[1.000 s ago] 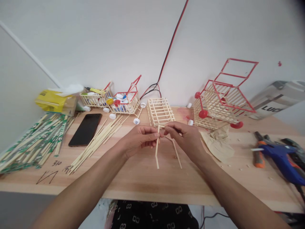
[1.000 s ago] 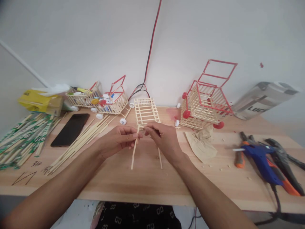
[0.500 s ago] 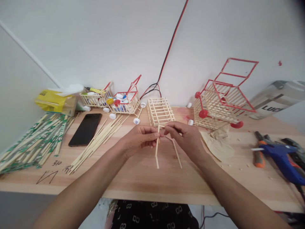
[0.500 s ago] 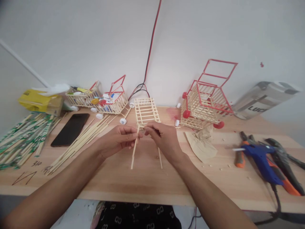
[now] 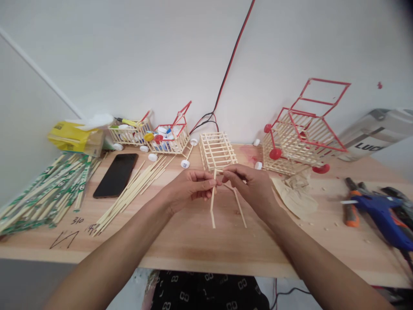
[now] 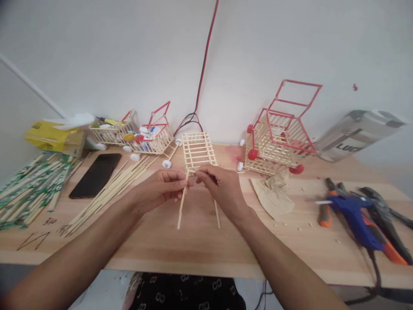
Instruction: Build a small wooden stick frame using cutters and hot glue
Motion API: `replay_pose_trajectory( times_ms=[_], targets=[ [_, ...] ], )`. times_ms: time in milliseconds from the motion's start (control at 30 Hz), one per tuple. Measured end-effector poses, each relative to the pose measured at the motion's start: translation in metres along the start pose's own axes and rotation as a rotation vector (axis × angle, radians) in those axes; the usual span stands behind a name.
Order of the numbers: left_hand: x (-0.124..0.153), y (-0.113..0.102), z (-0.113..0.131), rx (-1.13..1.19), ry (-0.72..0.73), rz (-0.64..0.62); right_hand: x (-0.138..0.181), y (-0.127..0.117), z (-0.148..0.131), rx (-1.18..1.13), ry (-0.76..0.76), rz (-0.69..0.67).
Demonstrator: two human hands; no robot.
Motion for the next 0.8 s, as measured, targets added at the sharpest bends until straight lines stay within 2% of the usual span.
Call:
replay_pose_trajectory(
  times_ms=[800],
  targets=[
    [0.0001, 0.0006, -0.0001, -0.010, -0.001, -0.009, -0.0004, 0.0010, 0.0005, -0.016, -0.006, 0.004]
  ],
)
Point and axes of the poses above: each hand's wrist, its own x-axis away from the middle knuckle, its own y-axis out of the palm, z = x × y, the point moved 7 cm from there along -x, towards the middle knuckle, and after that the axes turned 15 degrees about -z, right-handed, at the moved point
